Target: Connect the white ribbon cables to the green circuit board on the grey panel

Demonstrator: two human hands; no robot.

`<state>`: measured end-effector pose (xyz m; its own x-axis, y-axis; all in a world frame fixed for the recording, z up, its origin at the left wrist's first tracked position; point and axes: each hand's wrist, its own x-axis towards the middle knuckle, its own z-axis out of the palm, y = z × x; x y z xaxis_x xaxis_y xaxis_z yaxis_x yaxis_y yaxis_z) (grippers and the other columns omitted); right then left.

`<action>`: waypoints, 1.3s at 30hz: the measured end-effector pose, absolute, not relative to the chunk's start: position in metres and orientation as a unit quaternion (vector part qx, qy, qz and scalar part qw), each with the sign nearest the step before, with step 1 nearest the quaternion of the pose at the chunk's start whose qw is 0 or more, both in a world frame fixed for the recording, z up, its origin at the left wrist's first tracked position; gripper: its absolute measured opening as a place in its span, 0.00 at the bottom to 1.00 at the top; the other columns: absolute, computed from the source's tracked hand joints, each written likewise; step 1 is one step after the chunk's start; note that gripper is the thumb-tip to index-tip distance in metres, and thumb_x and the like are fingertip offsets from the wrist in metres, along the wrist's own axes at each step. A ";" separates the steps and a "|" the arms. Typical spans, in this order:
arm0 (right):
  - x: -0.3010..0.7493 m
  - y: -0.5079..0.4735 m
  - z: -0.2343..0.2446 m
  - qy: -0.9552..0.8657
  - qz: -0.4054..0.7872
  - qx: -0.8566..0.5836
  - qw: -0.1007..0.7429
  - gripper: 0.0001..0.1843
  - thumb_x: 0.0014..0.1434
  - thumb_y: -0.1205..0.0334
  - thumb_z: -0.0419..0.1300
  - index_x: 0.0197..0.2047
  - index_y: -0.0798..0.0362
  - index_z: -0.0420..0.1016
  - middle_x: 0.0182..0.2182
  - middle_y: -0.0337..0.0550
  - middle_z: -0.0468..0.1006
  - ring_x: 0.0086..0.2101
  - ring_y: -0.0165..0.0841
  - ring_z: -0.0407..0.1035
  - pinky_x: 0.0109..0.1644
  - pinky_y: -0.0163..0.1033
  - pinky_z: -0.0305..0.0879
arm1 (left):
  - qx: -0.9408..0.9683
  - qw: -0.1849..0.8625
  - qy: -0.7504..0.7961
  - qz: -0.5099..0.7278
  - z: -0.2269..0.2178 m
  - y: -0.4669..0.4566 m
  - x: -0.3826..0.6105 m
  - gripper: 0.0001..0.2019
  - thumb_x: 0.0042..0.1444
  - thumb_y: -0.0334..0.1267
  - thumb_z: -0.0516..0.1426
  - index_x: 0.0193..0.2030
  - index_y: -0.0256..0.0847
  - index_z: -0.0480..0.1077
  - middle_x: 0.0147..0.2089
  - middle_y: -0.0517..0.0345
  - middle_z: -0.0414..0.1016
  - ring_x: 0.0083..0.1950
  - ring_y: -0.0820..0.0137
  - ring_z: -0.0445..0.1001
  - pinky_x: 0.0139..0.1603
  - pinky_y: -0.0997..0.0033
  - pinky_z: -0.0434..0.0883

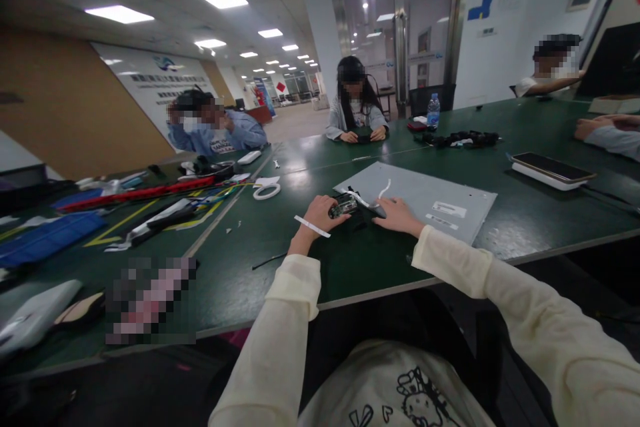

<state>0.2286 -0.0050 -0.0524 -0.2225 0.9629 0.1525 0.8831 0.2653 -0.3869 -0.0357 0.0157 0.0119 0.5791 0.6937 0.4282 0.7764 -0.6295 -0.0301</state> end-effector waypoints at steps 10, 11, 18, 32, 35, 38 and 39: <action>0.207 -0.044 -0.041 -0.780 0.243 -0.479 0.322 0.41 0.61 0.46 0.55 0.72 0.45 0.43 0.68 0.48 0.51 0.63 0.49 0.54 0.65 0.54 0.53 | -0.882 0.102 -0.422 -0.184 0.017 0.015 -0.037 0.23 0.54 0.59 0.57 0.41 0.39 0.72 0.43 0.49 0.72 0.48 0.60 0.68 0.51 0.61 0.65; 0.210 -0.045 -0.040 -0.770 0.261 -0.474 0.339 0.42 0.62 0.46 0.54 0.72 0.44 0.40 0.69 0.48 0.48 0.61 0.49 0.58 0.64 0.54 0.56 | -0.884 0.102 -0.417 -0.183 0.016 0.015 -0.036 0.23 0.54 0.59 0.57 0.41 0.39 0.72 0.42 0.49 0.72 0.48 0.60 0.68 0.51 0.61 0.65; 0.274 -0.048 -0.029 -0.700 0.047 -0.652 0.289 0.40 0.63 0.48 0.48 0.73 0.53 0.39 0.71 0.51 0.38 0.66 0.56 0.39 0.65 0.66 0.45 | -0.895 0.106 -0.400 -0.170 0.014 0.017 -0.035 0.24 0.54 0.60 0.57 0.40 0.38 0.72 0.41 0.49 0.73 0.45 0.60 0.69 0.50 0.61 0.65; 0.330 -0.043 -0.067 -0.649 0.000 -0.746 0.149 0.36 0.64 0.42 0.44 0.71 0.47 0.50 0.70 0.53 0.43 0.60 0.65 0.50 0.53 0.78 0.49 | -0.892 0.119 -0.408 -0.157 0.016 0.016 -0.034 0.25 0.54 0.61 0.55 0.41 0.38 0.72 0.43 0.48 0.73 0.47 0.58 0.69 0.50 0.61 0.65; 0.335 -0.037 -0.066 -0.675 -0.010 -0.726 0.131 0.36 0.64 0.41 0.42 0.71 0.46 0.50 0.70 0.49 0.45 0.60 0.64 0.52 0.54 0.76 0.51 | -0.887 0.121 -0.419 -0.150 0.018 0.016 -0.033 0.25 0.54 0.61 0.55 0.42 0.39 0.72 0.43 0.48 0.72 0.48 0.57 0.69 0.51 0.60 0.65; 0.338 -0.030 -0.065 -0.701 -0.011 -0.702 0.123 0.37 0.64 0.40 0.40 0.72 0.46 0.48 0.70 0.48 0.44 0.60 0.65 0.53 0.56 0.74 0.52 | -0.889 0.122 -0.417 -0.145 0.021 0.016 -0.032 0.25 0.54 0.61 0.55 0.43 0.39 0.72 0.44 0.47 0.72 0.49 0.57 0.69 0.51 0.60 0.65; 0.339 -0.027 -0.066 -0.710 -0.008 -0.693 0.122 0.38 0.64 0.40 0.40 0.72 0.47 0.47 0.70 0.48 0.44 0.60 0.65 0.53 0.56 0.73 0.52 | -0.890 0.124 -0.413 -0.147 0.022 0.016 -0.032 0.25 0.54 0.60 0.55 0.43 0.39 0.71 0.44 0.47 0.72 0.49 0.57 0.69 0.51 0.60 0.65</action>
<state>0.3392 -0.0270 -0.0656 -0.0088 0.9826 0.1855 0.9868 0.0385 -0.1575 -0.0315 0.0165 0.0225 0.6154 0.6995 0.3633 0.7721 -0.6278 -0.0989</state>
